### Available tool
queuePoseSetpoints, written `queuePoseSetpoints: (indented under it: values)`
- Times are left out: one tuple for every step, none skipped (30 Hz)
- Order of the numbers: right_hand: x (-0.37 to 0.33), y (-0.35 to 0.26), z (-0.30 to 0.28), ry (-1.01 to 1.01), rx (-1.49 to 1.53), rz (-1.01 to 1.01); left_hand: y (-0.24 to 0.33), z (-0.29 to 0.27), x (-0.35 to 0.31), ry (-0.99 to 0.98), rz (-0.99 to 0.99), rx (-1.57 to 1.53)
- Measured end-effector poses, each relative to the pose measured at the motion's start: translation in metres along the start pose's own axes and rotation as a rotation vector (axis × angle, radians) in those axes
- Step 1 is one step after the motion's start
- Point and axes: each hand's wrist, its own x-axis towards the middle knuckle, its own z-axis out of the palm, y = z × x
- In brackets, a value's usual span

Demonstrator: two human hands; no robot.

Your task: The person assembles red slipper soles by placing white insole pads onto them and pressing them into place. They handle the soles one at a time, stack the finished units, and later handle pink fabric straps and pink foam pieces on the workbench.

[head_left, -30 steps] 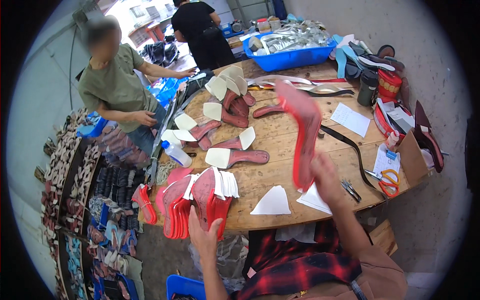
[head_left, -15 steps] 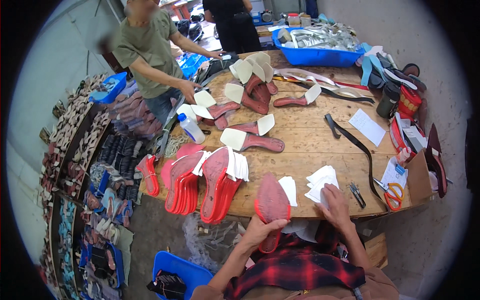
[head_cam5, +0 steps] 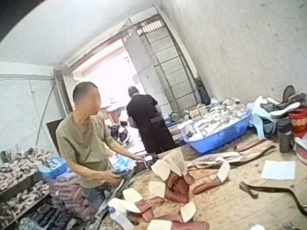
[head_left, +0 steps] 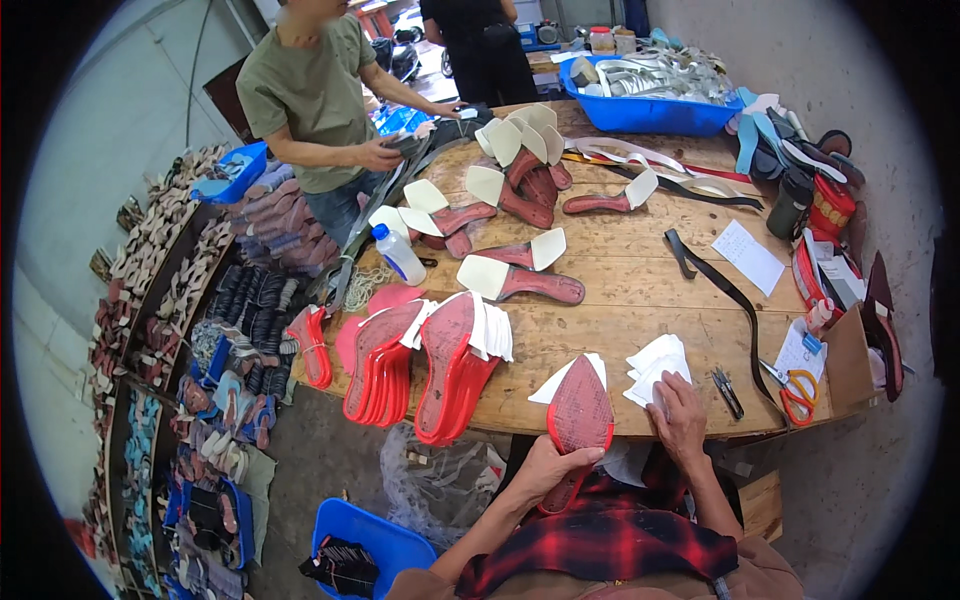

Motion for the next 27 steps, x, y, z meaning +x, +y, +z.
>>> queuePoseSetpoints:
  values:
    - [0.0, 0.0, 0.0, 0.0, 0.005, 0.002, -0.005, -0.003, 0.002, -0.006, -0.002, 0.002]
    - [0.001, 0.0, 0.001, 0.0, 0.01, 0.005, -0.008, -0.004, 0.003, -0.012, -0.004, 0.004]
    - [0.0, 0.001, 0.001, -0.002, 0.018, 0.011, -0.008, -0.002, 0.002, -0.012, -0.02, 0.009]
    - [0.001, 0.001, 0.001, 0.0, 0.019, 0.005, -0.006, 0.0, 0.001, -0.013, -0.037, 0.013]
    - [0.002, 0.001, 0.001, 0.001, 0.02, -0.001, -0.005, 0.002, -0.001, -0.014, -0.053, 0.018]
    - [0.004, 0.002, 0.0, 0.007, 0.018, -0.011, -0.003, 0.004, -0.003, -0.006, -0.062, 0.009]
    - [0.004, 0.002, 0.0, -0.006, 0.007, -0.016, -0.001, 0.006, -0.005, 0.001, -0.071, 0.001]
    - [0.003, 0.003, -0.001, -0.019, -0.004, -0.021, 0.0, 0.007, -0.006, 0.008, -0.08, -0.007]
    - [0.002, 0.003, -0.002, -0.034, -0.016, -0.025, -0.002, 0.006, -0.006, 0.013, -0.072, -0.001]
    - [0.002, 0.002, -0.003, -0.025, -0.02, -0.039, -0.003, 0.005, -0.005, 0.018, -0.064, 0.006]
    - [0.003, 0.001, -0.003, -0.017, -0.023, -0.053, -0.004, 0.004, -0.004, 0.023, -0.056, 0.013]
    - [0.004, 0.0, -0.004, -0.008, -0.027, -0.067, -0.004, 0.004, -0.004, 0.025, -0.046, 0.009]
    - [0.003, 0.001, -0.005, 0.004, -0.023, -0.075, -0.003, 0.004, -0.003, 0.025, -0.043, 0.004]
    - [0.002, 0.003, -0.005, 0.016, -0.019, -0.083, -0.003, 0.005, -0.002, 0.025, -0.039, -0.002]
    - [0.002, 0.004, -0.005, 0.027, -0.013, -0.088, -0.006, 0.005, -0.001, 0.025, -0.044, -0.023]
    - [0.002, 0.005, -0.005, 0.024, 0.018, -0.063, -0.01, 0.005, 0.002, 0.025, -0.048, -0.045]
    - [0.004, 0.006, -0.007, 0.022, 0.049, -0.038, -0.013, 0.005, 0.004, 0.024, -0.053, -0.066]
    - [0.007, 0.007, -0.007, 0.027, 0.083, -0.017, -0.011, 0.007, 0.004, 0.026, -0.047, -0.066]
    - [0.006, 0.006, -0.008, 0.022, 0.081, -0.017, -0.008, 0.011, 0.004, 0.027, -0.041, -0.067]
    - [0.006, 0.005, -0.009, 0.017, 0.078, -0.018, -0.007, 0.013, 0.005, 0.027, -0.035, -0.067]
    - [0.009, 0.003, -0.011, 0.018, 0.078, -0.027, -0.006, 0.014, 0.007, 0.023, -0.033, -0.07]
    - [0.011, 0.001, -0.013, 0.02, 0.048, -0.055, -0.008, 0.014, 0.007, 0.018, -0.031, -0.074]
    - [0.009, -0.002, -0.015, 0.022, 0.018, -0.083, -0.01, 0.015, 0.008, 0.014, -0.028, -0.078]
    - [0.008, -0.003, -0.015, 0.026, -0.012, -0.107, -0.009, 0.02, 0.008, 0.01, 0.001, -0.091]
    - [0.009, 0.0, -0.013, 0.033, -0.023, -0.121, -0.007, 0.022, 0.01, -0.002, -0.012, -0.08]
    - [0.01, 0.004, -0.01, 0.041, -0.033, -0.135, -0.004, 0.023, 0.012, -0.013, -0.026, -0.068]
    - [0.008, 0.009, -0.007, 0.04, -0.046, -0.146, -0.005, 0.025, 0.014, -0.024, -0.046, -0.063]
